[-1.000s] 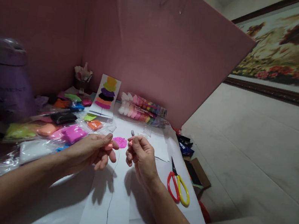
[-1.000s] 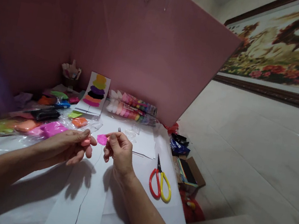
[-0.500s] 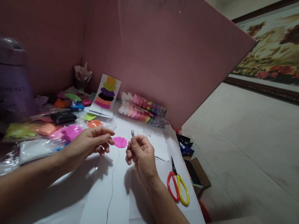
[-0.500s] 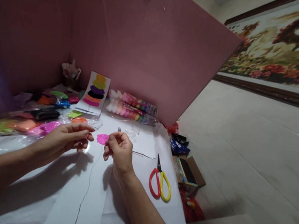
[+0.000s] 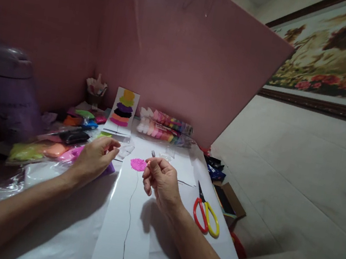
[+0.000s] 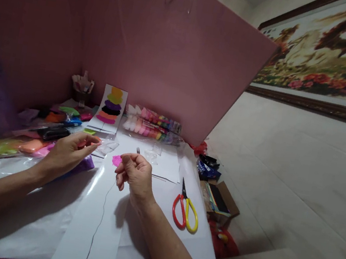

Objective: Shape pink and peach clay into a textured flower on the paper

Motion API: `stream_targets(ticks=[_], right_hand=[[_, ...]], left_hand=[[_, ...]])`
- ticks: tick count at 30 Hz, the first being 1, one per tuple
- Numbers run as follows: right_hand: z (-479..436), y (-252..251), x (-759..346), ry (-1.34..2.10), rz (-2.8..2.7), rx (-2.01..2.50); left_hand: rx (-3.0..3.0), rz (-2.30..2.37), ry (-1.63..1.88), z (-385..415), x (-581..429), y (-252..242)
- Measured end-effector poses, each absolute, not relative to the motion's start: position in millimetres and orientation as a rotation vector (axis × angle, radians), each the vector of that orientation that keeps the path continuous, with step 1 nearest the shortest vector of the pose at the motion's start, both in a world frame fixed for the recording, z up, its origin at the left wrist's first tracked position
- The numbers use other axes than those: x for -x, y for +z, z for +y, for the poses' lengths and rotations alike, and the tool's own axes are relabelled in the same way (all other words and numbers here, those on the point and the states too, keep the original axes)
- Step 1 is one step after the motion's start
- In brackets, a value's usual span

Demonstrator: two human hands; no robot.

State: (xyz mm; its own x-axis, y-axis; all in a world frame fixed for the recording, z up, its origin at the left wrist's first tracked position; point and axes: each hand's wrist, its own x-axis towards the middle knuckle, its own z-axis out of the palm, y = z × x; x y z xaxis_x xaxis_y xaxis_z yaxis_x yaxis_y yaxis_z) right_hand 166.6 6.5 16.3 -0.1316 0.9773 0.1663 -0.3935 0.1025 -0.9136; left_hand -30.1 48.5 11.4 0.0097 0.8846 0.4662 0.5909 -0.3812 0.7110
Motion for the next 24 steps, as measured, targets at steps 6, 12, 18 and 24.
stream_targets(ticks=[6, 12, 18, 24], right_hand=[[4.4, 17.5, -167.3, 1.380, -1.086, 0.747], [4.3, 16.6, -166.5, 1.358, -1.061, 0.759], [4.1, 15.6, -164.2, 1.374, -1.043, 0.796], [5.8, 11.1, -163.6, 1.357, -1.099, 0.815]], left_hand=[[-2.324, 1.696, 1.025, 63.5, 37.4, -3.3], [-2.355, 1.833, 0.786, 64.7, 35.6, -2.1], [-2.327, 1.899, 0.743, 60.6, 30.8, -1.4], [-2.322, 1.917, 0.786, 58.3, 25.7, 3.4]])
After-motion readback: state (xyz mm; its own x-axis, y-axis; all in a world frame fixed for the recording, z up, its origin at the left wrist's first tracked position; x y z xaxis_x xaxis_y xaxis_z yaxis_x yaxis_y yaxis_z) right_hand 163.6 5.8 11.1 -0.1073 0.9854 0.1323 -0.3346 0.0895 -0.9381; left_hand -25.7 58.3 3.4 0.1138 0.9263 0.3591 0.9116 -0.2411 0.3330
